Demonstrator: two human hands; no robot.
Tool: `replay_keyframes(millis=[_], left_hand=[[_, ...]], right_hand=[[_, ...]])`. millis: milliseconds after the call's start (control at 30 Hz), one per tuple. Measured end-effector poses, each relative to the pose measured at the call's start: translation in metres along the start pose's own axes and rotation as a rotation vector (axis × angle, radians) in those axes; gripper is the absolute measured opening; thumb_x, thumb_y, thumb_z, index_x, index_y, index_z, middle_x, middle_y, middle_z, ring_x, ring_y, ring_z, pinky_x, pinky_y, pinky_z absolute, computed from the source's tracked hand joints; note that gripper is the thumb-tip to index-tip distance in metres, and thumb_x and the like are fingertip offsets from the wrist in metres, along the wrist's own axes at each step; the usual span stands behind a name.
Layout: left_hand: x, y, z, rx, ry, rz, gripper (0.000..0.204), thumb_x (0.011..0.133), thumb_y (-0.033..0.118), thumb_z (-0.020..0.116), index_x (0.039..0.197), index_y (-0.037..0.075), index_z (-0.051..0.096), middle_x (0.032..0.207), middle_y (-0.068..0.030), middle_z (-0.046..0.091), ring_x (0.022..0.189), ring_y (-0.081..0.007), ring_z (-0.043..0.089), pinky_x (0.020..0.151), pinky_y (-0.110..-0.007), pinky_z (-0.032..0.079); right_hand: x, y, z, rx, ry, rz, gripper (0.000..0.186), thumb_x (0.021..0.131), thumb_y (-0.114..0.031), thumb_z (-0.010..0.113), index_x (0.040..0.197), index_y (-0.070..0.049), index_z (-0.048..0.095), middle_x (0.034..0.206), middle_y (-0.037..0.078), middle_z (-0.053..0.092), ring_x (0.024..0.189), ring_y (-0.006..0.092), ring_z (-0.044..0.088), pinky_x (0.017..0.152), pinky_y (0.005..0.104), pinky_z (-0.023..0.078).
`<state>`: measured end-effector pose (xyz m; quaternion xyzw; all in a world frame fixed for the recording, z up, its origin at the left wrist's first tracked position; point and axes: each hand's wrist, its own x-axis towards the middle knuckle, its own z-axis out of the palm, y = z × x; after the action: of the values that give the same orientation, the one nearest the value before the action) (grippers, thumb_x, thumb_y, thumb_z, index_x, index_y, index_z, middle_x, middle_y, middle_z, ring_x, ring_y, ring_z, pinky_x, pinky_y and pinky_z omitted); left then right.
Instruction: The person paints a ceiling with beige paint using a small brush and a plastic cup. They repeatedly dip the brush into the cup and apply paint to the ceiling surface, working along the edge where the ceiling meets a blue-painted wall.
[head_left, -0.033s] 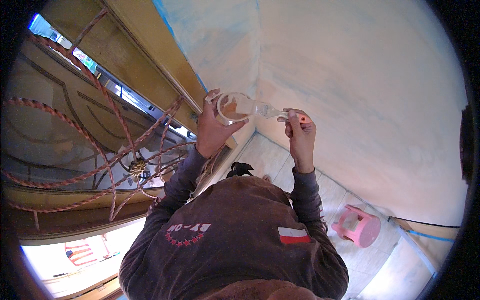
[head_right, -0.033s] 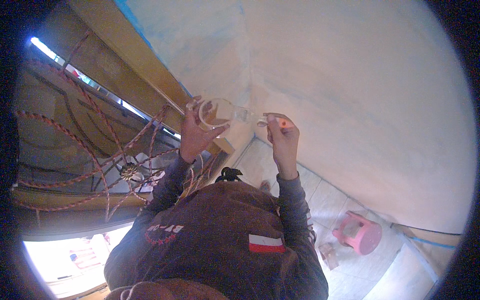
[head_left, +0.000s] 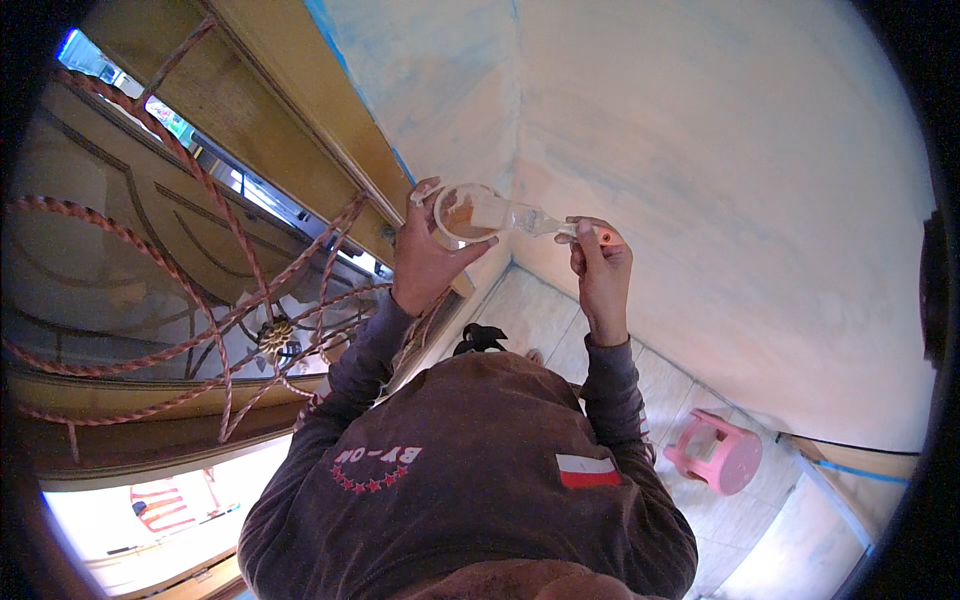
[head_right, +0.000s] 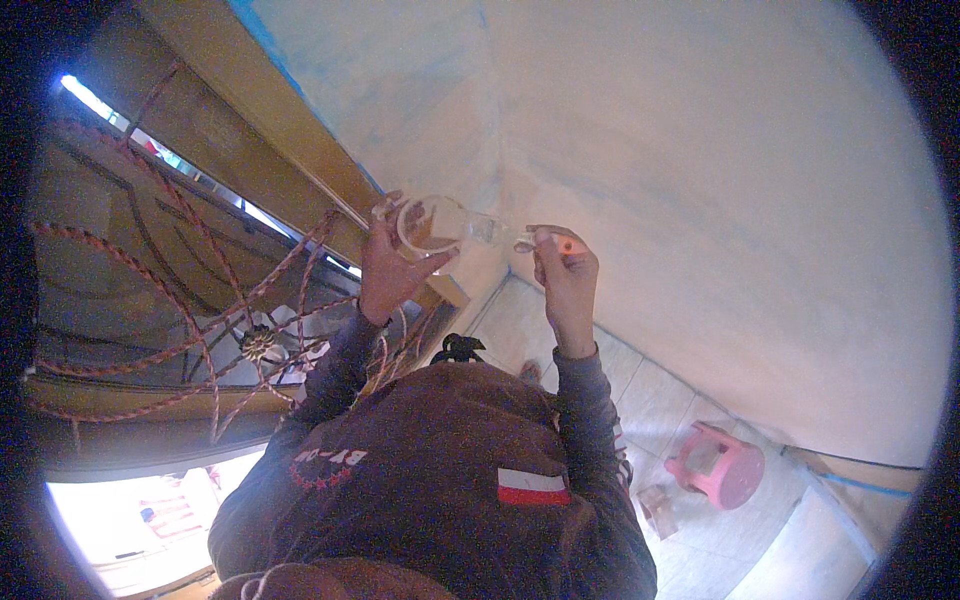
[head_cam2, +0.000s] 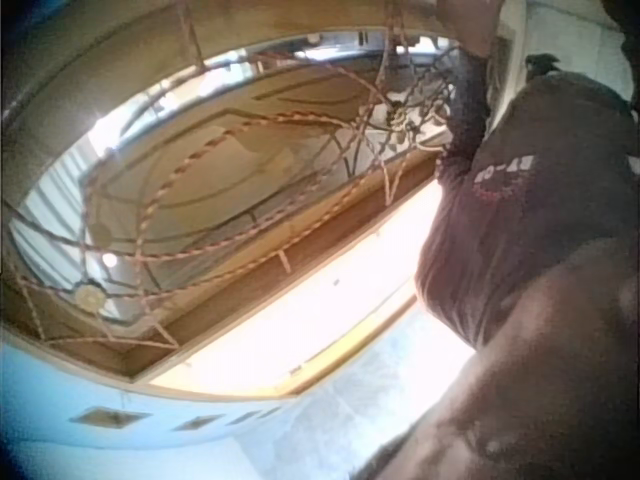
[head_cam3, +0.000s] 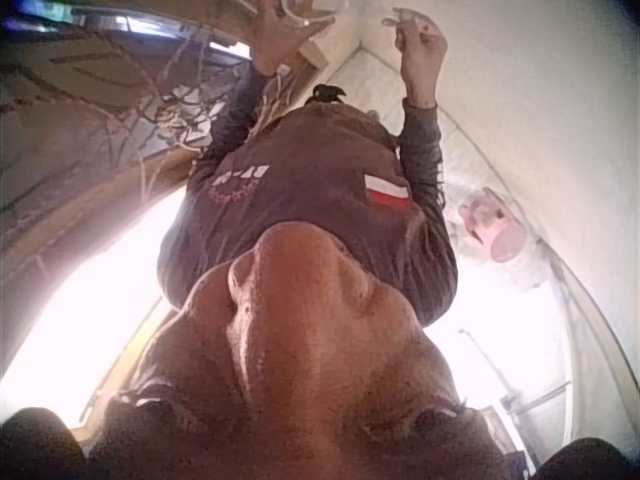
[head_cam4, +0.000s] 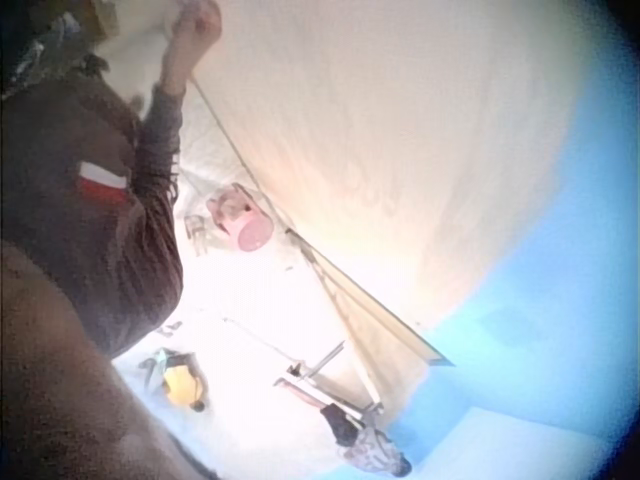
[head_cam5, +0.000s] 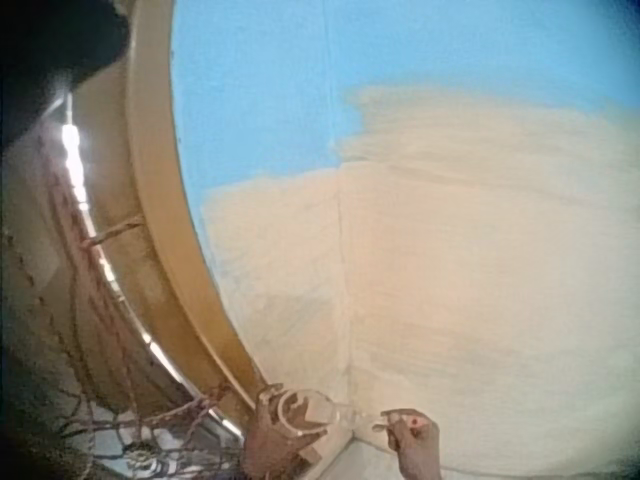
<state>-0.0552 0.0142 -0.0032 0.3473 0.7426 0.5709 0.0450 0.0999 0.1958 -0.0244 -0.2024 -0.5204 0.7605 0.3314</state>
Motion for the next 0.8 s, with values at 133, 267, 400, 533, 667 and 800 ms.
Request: replay_keyframes(millis=[133, 267, 400, 533, 667, 800], left_hand=[[-0.001, 0.004, 0.001, -0.033, -0.012, -0.023, 0.102, 0.069, 0.017, 0.095, 0.146, 0.001, 0.031, 0.137, -0.0208, 0.054, 0.131, -0.0308, 0.055, 0.111, -0.043, 0.048], [-0.003, -0.007, 0.002, 0.020, 0.016, 0.082, 0.100, 0.070, 0.020, 0.095, 0.145, -0.001, 0.033, 0.133, -0.0222, 0.059, 0.126, -0.0279, 0.061, 0.109, -0.040, 0.050], [-0.006, -0.002, 0.000, 0.080, 0.000, 0.026, 0.103, 0.068, 0.023, 0.096, 0.145, -0.001, 0.033, 0.133, -0.0217, 0.060, 0.125, -0.0283, 0.061, 0.107, -0.040, 0.051], [-0.012, 0.000, -0.004, 0.121, -0.003, -0.001, 0.105, 0.066, 0.025, 0.097, 0.145, 0.000, 0.033, 0.134, -0.0212, 0.059, 0.126, -0.0284, 0.061, 0.107, -0.040, 0.051], [-0.022, -0.002, -0.010, 0.153, -0.021, 0.011, 0.106, 0.065, 0.025, 0.098, 0.145, 0.000, 0.033, 0.136, -0.0205, 0.056, 0.128, -0.0286, 0.059, 0.107, -0.040, 0.050], [-0.029, 0.001, -0.012, 0.082, -0.038, -0.056, 0.109, 0.064, 0.025, 0.098, 0.146, -0.001, 0.032, 0.139, -0.0209, 0.052, 0.131, -0.0287, 0.057, 0.109, -0.039, 0.049]], right_hand=[[0.002, 0.001, -0.004, 0.010, -0.007, 0.006, 0.025, 0.103, -0.022, 0.064, 0.109, 0.001, 0.071, 0.076, 0.002, 0.066, 0.056, 0.0023, 0.040, 0.049, 0.0193, 0.030], [0.015, 0.000, 0.002, 0.093, 0.001, -0.008, 0.026, 0.104, -0.023, 0.063, 0.111, 0.001, 0.070, 0.078, 0.002, 0.067, 0.057, 0.0020, 0.041, 0.049, 0.0190, 0.031], [0.051, 0.002, 0.006, 0.219, -0.071, -0.032, 0.027, 0.105, -0.023, 0.061, 0.116, 0.001, 0.067, 0.086, 0.006, 0.071, 0.060, 0.0020, 0.044, 0.050, 0.0183, 0.033], [0.094, 0.007, 0.022, 0.298, -0.222, -0.064, 0.027, 0.105, -0.022, 0.060, 0.117, 0.001, 0.066, 0.090, 0.007, 0.072, 0.064, 0.0026, 0.046, 0.051, 0.0179, 0.036], [0.135, 0.011, 0.058, 0.304, -0.419, -0.054, 0.026, 0.105, -0.020, 0.061, 0.118, 0.001, 0.066, 0.091, 0.007, 0.072, 0.065, 0.0034, 0.047, 0.052, 0.0180, 0.037], [0.158, 0.022, 0.075, 0.296, -0.500, -0.030, 0.025, 0.104, -0.019, 0.062, 0.119, 0.000, 0.067, 0.091, 0.007, 0.072, 0.065, 0.0037, 0.048, 0.053, 0.0186, 0.037]])
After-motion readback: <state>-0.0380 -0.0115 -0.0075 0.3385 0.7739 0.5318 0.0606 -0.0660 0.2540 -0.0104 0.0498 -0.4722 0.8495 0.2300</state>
